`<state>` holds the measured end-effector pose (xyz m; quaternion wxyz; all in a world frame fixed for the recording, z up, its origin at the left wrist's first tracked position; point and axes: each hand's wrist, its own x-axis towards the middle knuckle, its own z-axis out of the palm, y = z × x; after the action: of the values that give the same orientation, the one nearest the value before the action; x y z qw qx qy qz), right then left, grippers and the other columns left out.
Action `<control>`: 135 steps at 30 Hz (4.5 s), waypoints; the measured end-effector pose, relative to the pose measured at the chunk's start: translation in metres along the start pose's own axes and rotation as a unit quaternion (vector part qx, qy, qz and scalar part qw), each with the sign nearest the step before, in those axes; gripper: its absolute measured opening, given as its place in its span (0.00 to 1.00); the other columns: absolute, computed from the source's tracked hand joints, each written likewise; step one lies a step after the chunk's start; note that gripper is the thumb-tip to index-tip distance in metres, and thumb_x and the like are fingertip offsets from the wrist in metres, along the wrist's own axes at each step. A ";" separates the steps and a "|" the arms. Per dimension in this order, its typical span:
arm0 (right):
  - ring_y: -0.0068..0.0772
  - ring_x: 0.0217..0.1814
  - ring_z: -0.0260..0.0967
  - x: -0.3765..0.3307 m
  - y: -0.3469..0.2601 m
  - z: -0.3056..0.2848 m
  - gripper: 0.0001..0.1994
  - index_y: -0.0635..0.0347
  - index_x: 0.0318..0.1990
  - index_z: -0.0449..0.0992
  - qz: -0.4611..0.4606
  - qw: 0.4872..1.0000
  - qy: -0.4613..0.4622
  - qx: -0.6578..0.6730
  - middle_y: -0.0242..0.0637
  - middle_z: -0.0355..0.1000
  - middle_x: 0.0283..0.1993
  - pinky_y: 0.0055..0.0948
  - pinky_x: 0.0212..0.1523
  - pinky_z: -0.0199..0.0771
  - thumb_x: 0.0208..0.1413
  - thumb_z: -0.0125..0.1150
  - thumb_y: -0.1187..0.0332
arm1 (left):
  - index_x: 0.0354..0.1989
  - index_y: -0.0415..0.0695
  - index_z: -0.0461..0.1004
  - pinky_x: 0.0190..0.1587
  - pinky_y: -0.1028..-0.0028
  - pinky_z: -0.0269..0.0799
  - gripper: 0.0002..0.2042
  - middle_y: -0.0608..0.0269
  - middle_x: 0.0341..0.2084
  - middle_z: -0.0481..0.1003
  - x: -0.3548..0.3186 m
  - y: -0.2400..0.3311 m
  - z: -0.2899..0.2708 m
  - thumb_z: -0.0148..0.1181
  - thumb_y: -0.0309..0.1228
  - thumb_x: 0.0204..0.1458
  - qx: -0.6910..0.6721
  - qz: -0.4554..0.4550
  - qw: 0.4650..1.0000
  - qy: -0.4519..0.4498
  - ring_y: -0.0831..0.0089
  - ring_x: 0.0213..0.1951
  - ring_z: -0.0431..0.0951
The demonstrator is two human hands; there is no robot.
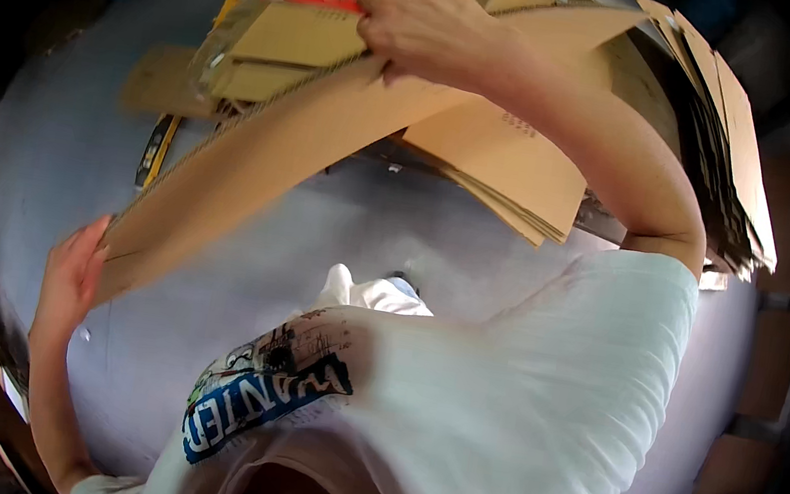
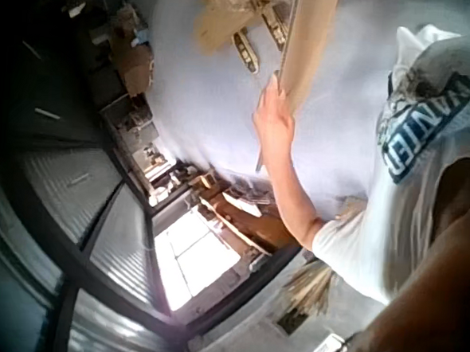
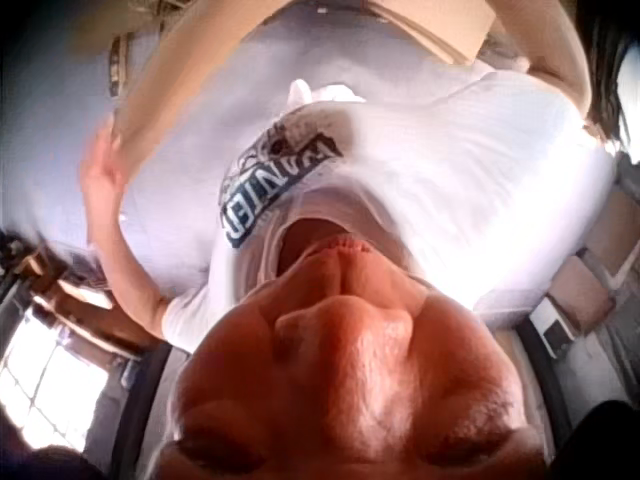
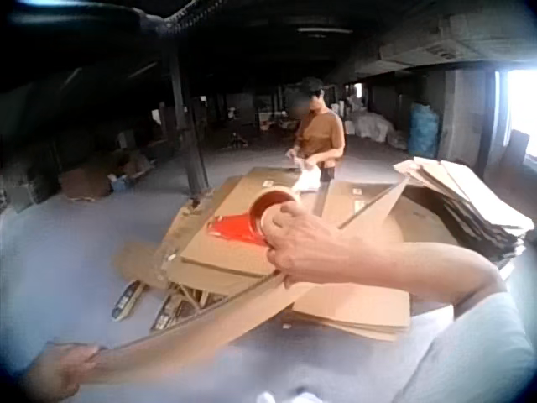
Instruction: The person repeatedly assembles flat cardboard sheets into boxes and seals them with packing tape. They use a handheld tape dispenser to apply tape along the seams of the boxes, then stack the finished boxes on a nearby table.
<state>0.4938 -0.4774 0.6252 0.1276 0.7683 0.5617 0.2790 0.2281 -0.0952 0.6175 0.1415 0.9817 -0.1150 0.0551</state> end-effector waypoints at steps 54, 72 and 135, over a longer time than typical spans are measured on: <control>0.45 0.44 0.67 0.265 -0.626 0.537 0.16 0.48 0.31 0.81 -0.021 0.926 -0.214 0.310 0.42 0.70 0.37 0.55 0.52 0.56 0.56 0.53 0.50 | 0.43 0.34 0.74 0.33 0.70 0.76 0.12 0.56 0.32 0.75 -0.509 -0.171 0.622 0.58 0.24 0.49 -0.389 -0.773 0.225 0.447 0.68 0.32 0.76; 0.49 0.54 0.66 0.148 -0.559 0.545 0.25 0.54 0.42 0.79 -0.008 0.982 -0.160 0.100 0.45 0.73 0.46 0.46 0.59 0.62 0.51 0.59 0.42 | 0.70 0.45 0.37 0.41 0.61 0.76 0.53 0.52 0.64 0.59 -0.693 -0.180 0.611 0.74 0.37 0.42 -0.125 -0.917 0.133 0.354 0.59 0.50 0.73; 0.53 0.49 0.66 0.442 -0.699 0.477 0.34 0.62 0.55 0.68 -0.556 0.800 -0.225 0.019 0.50 0.69 0.42 0.42 0.48 0.69 0.42 0.72 0.55 | 0.44 0.48 0.73 0.30 0.56 0.72 0.28 0.58 0.27 0.78 -0.558 -0.279 0.716 0.66 0.56 0.42 -0.236 -0.622 0.743 -0.076 0.52 0.31 0.77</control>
<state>0.3072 0.2265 0.0081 0.3690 0.3672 0.8533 -0.0314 -0.1907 0.0744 -0.2175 0.3622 0.7716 0.5011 -0.1491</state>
